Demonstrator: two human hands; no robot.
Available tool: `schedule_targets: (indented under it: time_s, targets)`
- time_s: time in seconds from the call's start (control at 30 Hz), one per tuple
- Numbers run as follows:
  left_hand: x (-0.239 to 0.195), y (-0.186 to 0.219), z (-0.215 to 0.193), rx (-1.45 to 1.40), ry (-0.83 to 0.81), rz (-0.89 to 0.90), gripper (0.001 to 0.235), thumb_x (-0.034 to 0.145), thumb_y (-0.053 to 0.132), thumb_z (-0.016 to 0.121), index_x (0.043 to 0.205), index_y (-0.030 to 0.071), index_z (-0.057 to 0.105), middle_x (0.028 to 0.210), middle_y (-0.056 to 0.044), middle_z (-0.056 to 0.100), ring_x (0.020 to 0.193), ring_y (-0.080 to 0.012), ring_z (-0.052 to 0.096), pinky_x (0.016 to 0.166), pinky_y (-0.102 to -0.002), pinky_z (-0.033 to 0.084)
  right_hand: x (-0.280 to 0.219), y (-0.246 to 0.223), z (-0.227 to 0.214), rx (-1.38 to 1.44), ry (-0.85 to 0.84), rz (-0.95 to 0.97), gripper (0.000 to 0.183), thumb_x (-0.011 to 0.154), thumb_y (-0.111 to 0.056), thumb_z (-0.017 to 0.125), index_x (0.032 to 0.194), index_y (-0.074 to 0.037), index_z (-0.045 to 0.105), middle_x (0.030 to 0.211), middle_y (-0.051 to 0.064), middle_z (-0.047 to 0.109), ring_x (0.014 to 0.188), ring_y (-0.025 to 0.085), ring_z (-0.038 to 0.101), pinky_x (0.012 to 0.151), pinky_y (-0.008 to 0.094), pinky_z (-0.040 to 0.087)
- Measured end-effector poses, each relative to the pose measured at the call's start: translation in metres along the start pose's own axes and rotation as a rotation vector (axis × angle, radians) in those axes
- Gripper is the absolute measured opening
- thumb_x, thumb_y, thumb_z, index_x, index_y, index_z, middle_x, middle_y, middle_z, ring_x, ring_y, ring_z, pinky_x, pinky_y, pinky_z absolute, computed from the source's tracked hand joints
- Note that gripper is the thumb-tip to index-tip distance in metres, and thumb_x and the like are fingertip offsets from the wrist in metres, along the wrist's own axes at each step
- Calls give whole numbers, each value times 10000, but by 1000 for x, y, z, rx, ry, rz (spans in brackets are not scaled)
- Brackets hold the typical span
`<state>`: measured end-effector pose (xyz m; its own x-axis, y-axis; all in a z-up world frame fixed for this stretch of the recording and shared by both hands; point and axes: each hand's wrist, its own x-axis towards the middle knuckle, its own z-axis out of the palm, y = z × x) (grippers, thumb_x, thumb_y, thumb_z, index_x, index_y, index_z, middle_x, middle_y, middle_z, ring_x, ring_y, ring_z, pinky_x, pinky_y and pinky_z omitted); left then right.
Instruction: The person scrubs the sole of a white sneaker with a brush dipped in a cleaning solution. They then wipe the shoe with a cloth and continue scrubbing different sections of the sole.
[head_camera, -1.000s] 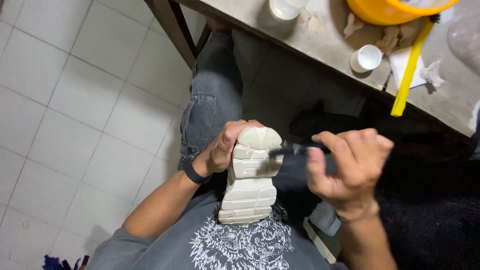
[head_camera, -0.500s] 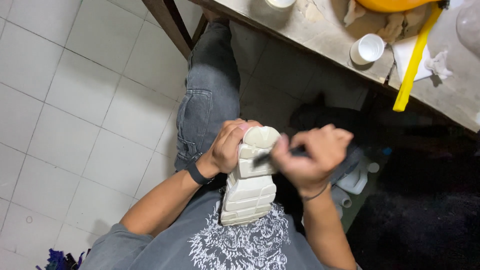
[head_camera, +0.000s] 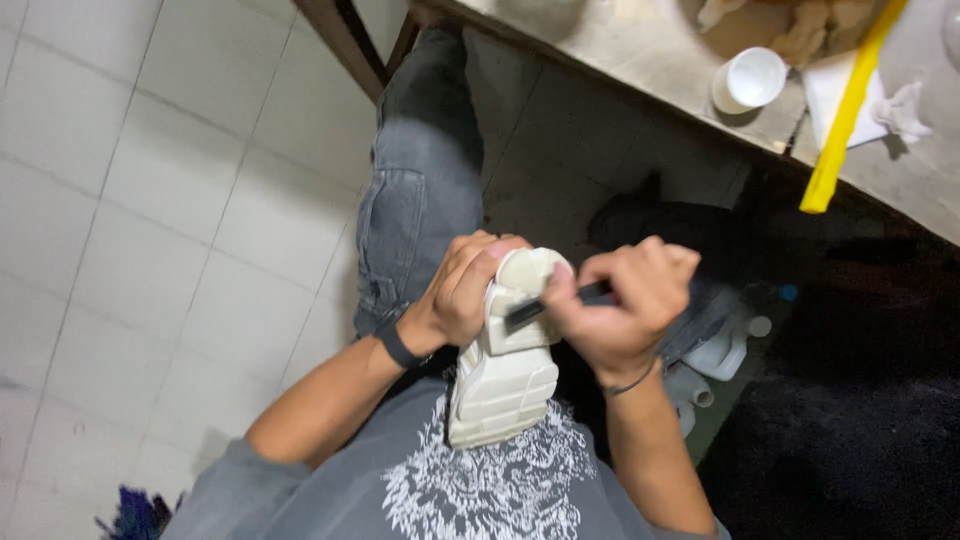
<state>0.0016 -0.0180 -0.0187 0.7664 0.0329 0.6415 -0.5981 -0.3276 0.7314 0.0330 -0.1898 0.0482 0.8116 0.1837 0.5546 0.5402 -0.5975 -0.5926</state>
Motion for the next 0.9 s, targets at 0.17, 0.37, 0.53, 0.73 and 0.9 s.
schedule_targets:
  time_s: [0.17,0.37,0.53,0.73,0.9]
  targets:
    - [9,5,-3,-26,-34,-17,245,1043,134,477,960,-18,649,826,-149,644,711,-316,629,696,-353,537,0,-3,5,-7,8,0,378,835,-296,833,636,-177,535,590,25,508,591,268,531,807,408,387]
    - [17,14,-15,-67,-103,-34,254,1040,146,465,931,4,646,780,-141,627,657,-315,614,645,-356,531,7,16,-2,-48,19,16,381,890,-263,825,659,-158,540,611,32,505,607,299,531,806,414,407]
    - [37,23,-12,-146,-177,-123,288,1030,166,425,870,37,626,715,-120,586,610,-294,577,613,-348,510,12,7,-2,-26,11,-62,386,878,-278,822,641,-174,536,580,20,491,583,277,512,800,391,393]
    - [38,23,-14,-372,-303,-508,431,1003,248,279,701,135,566,557,-48,475,556,-215,482,611,-307,441,16,-6,-3,-15,-8,-86,404,872,-288,818,611,-180,529,554,21,493,573,274,517,808,407,388]
    - [41,24,-12,-350,-287,-481,396,986,205,287,697,143,551,554,-60,463,546,-217,452,584,-309,439,22,-6,-4,-31,1,-88,396,906,-255,801,633,-168,528,560,11,497,576,281,507,789,402,393]
